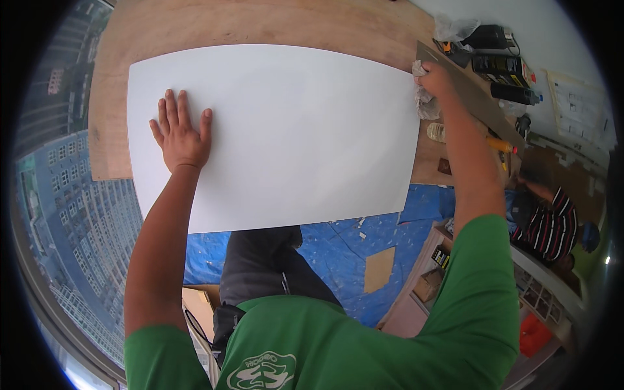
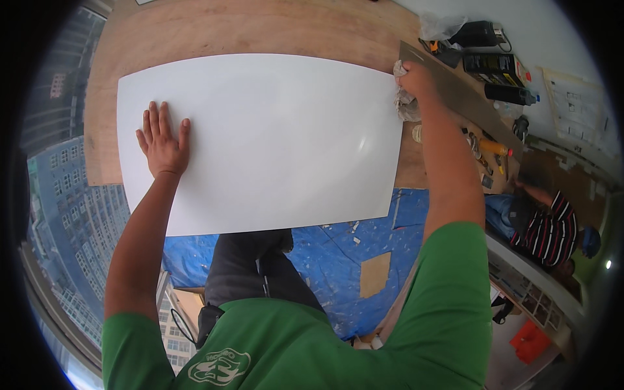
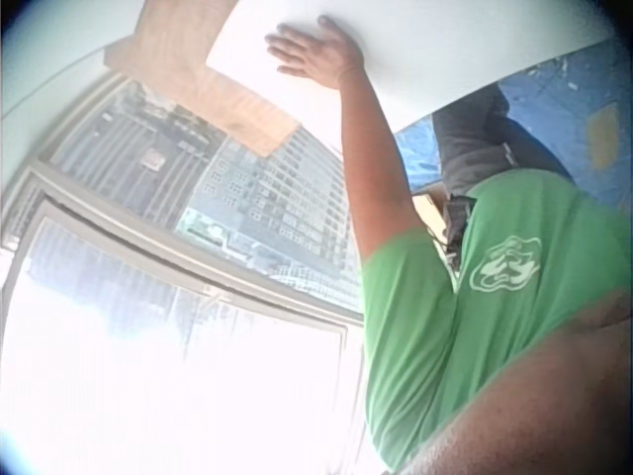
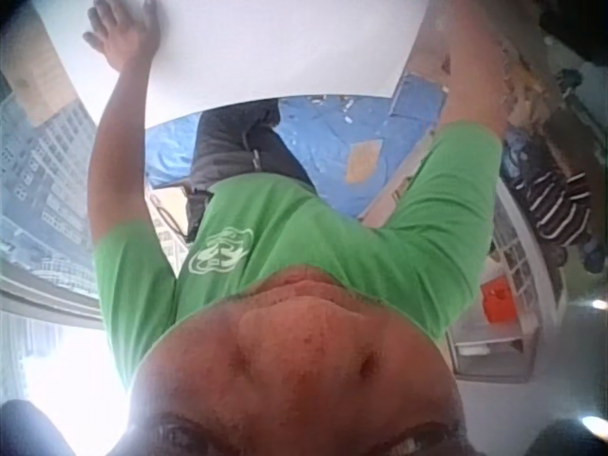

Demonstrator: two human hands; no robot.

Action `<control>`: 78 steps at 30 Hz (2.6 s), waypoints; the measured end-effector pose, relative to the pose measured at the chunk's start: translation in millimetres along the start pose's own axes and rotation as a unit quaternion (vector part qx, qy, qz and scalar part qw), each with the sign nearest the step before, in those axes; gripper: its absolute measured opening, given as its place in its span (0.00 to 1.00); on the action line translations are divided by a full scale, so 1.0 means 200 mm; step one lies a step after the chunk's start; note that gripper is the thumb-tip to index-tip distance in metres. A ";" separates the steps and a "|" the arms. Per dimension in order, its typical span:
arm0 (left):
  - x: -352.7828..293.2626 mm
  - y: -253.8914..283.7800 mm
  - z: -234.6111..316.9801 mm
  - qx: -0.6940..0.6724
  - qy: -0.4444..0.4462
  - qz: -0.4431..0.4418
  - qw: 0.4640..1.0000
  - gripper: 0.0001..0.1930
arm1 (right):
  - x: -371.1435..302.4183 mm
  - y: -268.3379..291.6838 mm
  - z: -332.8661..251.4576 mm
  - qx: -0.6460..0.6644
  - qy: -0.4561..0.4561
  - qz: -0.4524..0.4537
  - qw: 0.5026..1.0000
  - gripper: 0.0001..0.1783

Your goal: The person wipes a white rectangular panel with a cloth, then flips it to reveal a brown back. They use a hammer to tap along the edge of the panel, likely to secure or align it. Another person is visible in the background working at the same table.

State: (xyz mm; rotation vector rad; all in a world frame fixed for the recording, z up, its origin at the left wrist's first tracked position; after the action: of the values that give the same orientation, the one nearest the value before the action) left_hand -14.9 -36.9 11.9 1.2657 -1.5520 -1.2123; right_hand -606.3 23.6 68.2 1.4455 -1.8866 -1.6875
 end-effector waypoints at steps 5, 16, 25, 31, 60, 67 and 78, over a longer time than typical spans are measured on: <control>-0.01 0.00 0.00 0.008 -0.001 -0.006 1.000 0.39 | 0.02 -0.17 -0.19 0.059 0.036 -0.003 0.998 0.29; 0.00 0.01 0.00 0.013 -0.002 -0.007 1.000 0.38 | 0.01 -0.12 -0.11 0.054 0.008 0.026 0.998 0.31; 0.00 0.02 0.00 0.012 -0.002 -0.015 1.000 0.38 | 0.00 -0.06 -0.03 0.069 0.011 0.049 0.996 0.27; 0.00 0.01 0.00 0.012 -0.002 -0.021 1.000 0.38 | -0.02 -0.22 -0.16 0.095 0.039 0.093 0.990 0.26; 0.00 0.02 0.00 0.001 -0.007 -0.016 1.000 0.39 | -0.02 -0.36 -0.37 0.103 0.081 0.090 0.987 0.26; 0.01 0.02 0.00 -0.007 -0.007 -0.022 1.000 0.39 | 0.07 -0.07 0.23 0.085 -0.039 0.122 0.988 0.28; 0.00 0.02 -0.01 0.003 -0.005 -0.029 1.000 0.40 | -0.07 -0.45 -0.59 0.138 0.071 0.112 0.981 0.23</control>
State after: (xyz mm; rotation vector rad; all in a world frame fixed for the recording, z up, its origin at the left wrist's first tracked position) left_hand -14.3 -36.5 15.2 1.3178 -1.5362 -1.2520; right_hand -470.0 -26.1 35.6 1.3427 -2.1732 -1.2270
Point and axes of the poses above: each hand's wrist, its own x-axis towards the middle knuckle, its own y-axis out of the back of the hand, z = x × y, the point moved 5 cm from there along x, towards the middle knuckle, and after that the axes turned 15 degrees about x, right-handed, at the moved point
